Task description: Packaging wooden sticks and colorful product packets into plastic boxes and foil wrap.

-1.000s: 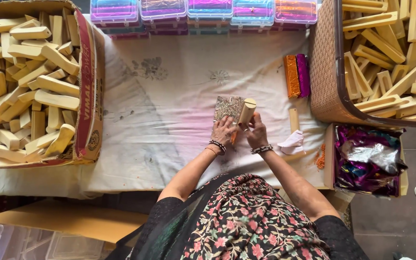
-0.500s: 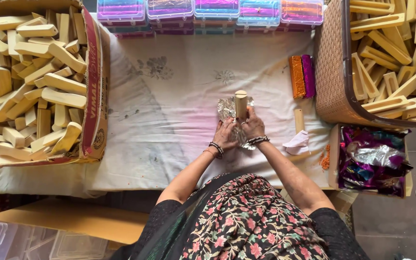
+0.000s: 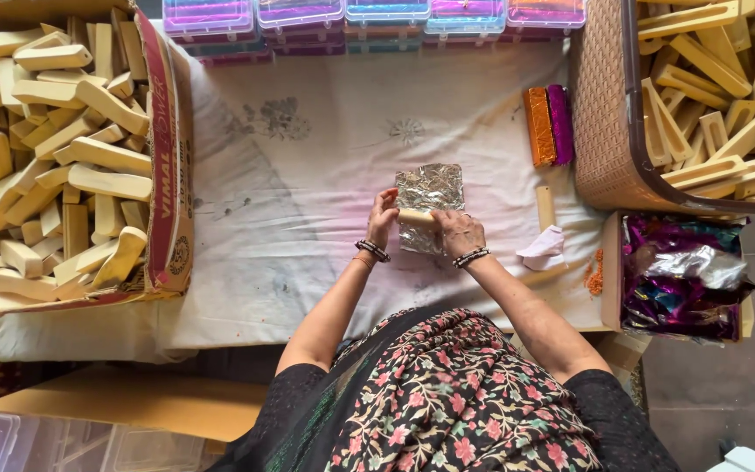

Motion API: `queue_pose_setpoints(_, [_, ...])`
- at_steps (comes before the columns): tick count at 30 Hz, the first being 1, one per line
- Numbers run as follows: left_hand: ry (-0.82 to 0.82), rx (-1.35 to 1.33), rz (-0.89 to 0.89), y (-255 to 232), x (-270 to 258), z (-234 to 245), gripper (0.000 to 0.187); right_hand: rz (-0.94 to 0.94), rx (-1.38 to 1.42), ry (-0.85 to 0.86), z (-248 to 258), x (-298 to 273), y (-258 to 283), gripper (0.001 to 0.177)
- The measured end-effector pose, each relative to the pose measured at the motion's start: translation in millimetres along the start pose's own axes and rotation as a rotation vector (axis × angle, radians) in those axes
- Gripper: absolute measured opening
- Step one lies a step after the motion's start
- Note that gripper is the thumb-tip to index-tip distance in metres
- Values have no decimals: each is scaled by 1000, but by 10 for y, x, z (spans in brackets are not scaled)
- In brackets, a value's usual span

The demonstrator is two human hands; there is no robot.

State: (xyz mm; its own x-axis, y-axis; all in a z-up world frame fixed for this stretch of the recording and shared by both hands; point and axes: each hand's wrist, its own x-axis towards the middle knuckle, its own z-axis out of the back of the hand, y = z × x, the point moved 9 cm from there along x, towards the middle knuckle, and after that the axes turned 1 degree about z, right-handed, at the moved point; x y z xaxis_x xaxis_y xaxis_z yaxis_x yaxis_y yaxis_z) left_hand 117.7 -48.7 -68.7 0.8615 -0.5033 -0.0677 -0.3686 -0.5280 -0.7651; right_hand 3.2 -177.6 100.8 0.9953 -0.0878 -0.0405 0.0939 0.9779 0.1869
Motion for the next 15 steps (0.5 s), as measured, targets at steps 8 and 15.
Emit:
queue_pose_setpoints(8, [178, 1437, -436, -750, -548, -953, 48, 113, -7, -82, -123, -107, -17, 48])
queue_pose_setpoints(15, [471, 1662, -461, -794, -882, -1377, 88, 172, 24, -181, -249, -191, -88, 55])
